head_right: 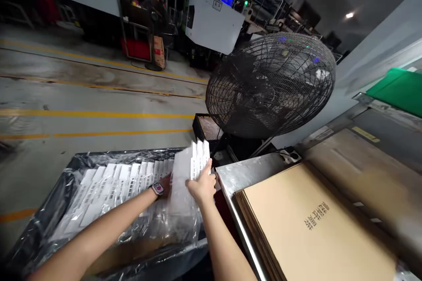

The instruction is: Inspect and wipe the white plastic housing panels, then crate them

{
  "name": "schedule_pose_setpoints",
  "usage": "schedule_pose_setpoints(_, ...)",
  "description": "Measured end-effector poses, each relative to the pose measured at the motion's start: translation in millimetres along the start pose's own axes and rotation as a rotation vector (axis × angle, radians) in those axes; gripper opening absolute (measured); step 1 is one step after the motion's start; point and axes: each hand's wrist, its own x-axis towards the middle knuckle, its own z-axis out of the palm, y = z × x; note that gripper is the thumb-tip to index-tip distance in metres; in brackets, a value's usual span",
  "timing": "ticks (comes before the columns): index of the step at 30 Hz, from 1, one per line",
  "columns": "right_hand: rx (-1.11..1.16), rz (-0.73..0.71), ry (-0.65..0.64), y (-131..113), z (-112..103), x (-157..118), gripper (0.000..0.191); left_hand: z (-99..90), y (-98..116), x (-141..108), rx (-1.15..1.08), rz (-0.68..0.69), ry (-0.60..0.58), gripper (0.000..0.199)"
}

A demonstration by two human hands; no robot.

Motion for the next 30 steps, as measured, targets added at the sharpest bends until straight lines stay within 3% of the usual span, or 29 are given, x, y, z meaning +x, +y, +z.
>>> schedule_pose_setpoints(7, -0.300, 0.032, 0.135, -7, 65, 8, 0.121, 10.8, -26, 1, 0.013, 0.044, -0.133, 0.044)
schedule_pose_setpoints(15, -0.341, 0.013, 0.163, -15, 113, 36, 0.115, 20.2, -19, -1, 0.046, -0.028, -0.025, 0.041)
schedule_pose_setpoints(24, -0.254, 0.030, 0.094, -8, 116, 50, 0.114, 7.5, -21, -26, 0.007, -0.001, 0.103, 0.050)
schedule_pose_setpoints(30, -0.143, -0.094, -0.031, 25, 143, 67, 0.108, 13.1, -20, -18, 0.009, -0.075, 0.069, 0.046)
